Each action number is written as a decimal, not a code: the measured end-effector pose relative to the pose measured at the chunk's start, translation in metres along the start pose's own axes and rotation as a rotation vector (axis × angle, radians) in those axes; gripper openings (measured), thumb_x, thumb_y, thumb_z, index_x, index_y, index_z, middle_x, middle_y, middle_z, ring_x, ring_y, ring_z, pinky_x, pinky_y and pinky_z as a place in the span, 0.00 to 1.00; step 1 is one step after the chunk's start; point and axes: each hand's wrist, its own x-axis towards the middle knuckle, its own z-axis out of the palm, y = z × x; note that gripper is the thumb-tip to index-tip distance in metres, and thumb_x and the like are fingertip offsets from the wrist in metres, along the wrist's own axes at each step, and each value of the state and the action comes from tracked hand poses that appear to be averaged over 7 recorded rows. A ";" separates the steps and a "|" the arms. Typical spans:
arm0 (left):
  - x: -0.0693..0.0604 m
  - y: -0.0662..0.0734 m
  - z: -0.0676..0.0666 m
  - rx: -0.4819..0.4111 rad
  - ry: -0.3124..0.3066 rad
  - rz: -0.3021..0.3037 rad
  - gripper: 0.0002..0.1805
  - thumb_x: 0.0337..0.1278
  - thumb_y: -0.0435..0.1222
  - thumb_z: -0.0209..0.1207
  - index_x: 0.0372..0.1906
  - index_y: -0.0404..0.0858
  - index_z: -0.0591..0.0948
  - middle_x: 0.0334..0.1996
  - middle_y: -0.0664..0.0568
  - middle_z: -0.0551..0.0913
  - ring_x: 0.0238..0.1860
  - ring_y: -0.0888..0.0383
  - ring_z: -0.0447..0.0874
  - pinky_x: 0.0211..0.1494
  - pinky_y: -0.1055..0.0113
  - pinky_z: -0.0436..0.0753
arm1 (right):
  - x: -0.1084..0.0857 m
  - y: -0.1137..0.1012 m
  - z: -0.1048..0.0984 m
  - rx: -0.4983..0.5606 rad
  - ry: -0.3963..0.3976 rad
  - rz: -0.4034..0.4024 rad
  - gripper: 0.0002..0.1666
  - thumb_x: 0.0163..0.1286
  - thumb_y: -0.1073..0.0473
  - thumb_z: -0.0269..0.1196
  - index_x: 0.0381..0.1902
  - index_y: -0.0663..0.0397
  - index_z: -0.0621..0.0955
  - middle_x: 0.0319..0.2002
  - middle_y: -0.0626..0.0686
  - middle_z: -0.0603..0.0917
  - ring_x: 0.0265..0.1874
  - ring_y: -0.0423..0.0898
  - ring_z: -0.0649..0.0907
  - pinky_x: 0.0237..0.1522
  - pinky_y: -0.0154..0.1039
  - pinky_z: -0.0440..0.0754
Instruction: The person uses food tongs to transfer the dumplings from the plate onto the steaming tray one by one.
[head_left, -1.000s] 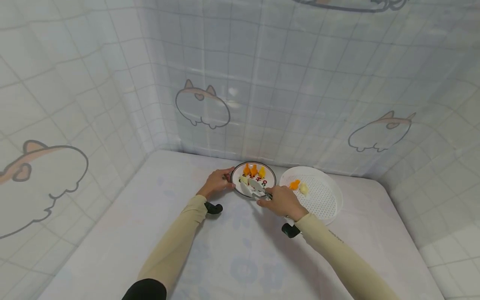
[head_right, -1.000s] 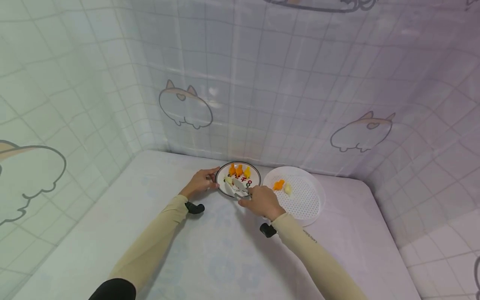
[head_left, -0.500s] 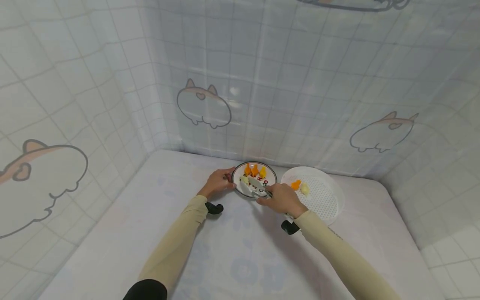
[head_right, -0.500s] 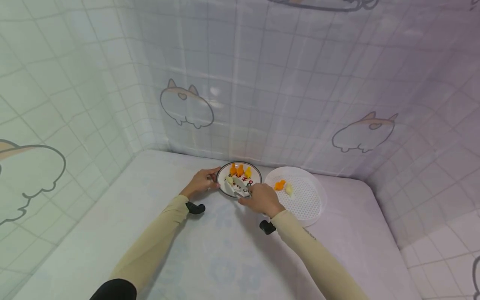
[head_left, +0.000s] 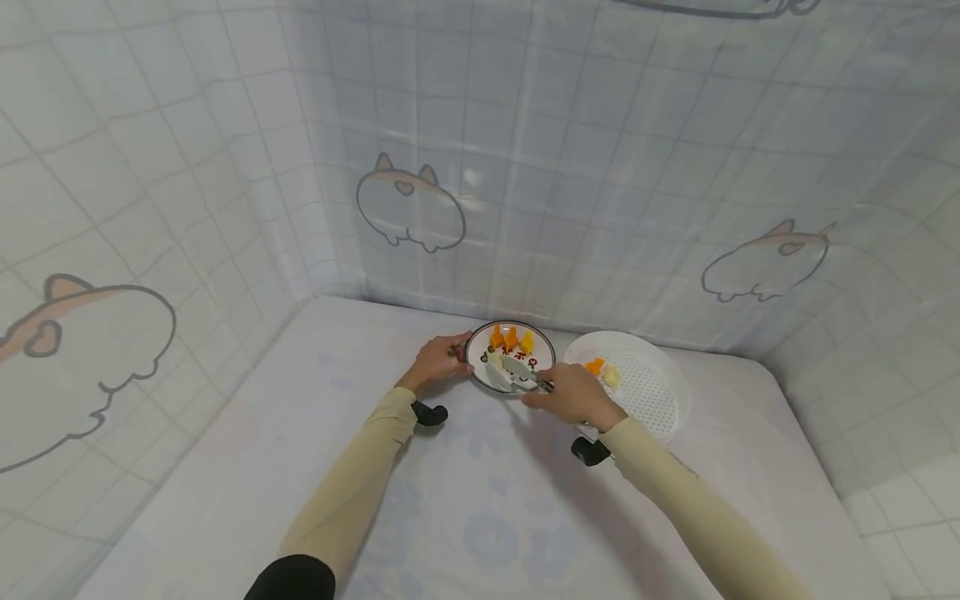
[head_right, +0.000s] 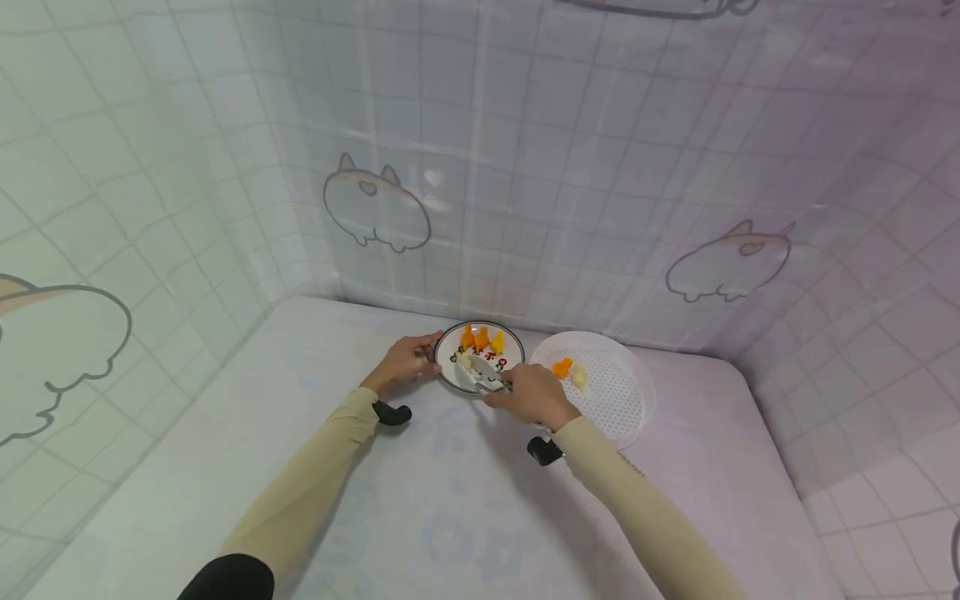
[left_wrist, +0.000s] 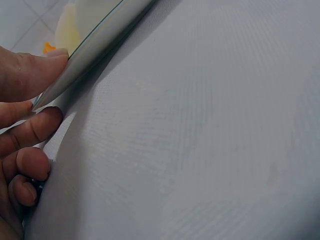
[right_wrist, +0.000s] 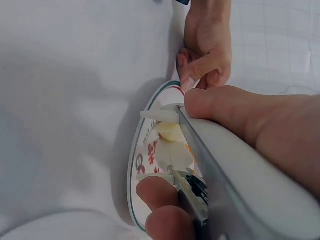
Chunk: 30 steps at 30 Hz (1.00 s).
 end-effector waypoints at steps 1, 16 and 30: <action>0.000 0.001 0.000 0.005 0.002 -0.004 0.43 0.53 0.40 0.72 0.78 0.43 0.74 0.39 0.48 0.85 0.36 0.57 0.73 0.44 0.65 0.67 | -0.002 0.002 -0.002 0.007 0.001 0.002 0.39 0.71 0.41 0.70 0.70 0.60 0.80 0.23 0.46 0.72 0.24 0.43 0.72 0.28 0.37 0.65; 0.000 0.000 0.000 0.013 0.018 -0.001 0.44 0.53 0.40 0.72 0.78 0.42 0.72 0.40 0.46 0.84 0.38 0.54 0.73 0.45 0.64 0.66 | -0.037 0.014 -0.044 0.022 0.023 -0.020 0.40 0.71 0.40 0.69 0.71 0.60 0.79 0.19 0.43 0.72 0.18 0.40 0.67 0.26 0.37 0.68; 0.000 -0.002 0.001 0.014 0.008 -0.007 0.44 0.53 0.40 0.73 0.78 0.42 0.73 0.38 0.47 0.83 0.37 0.55 0.72 0.45 0.64 0.66 | -0.067 0.048 -0.079 0.014 0.031 0.068 0.45 0.72 0.36 0.67 0.74 0.62 0.76 0.18 0.45 0.67 0.19 0.42 0.68 0.25 0.39 0.69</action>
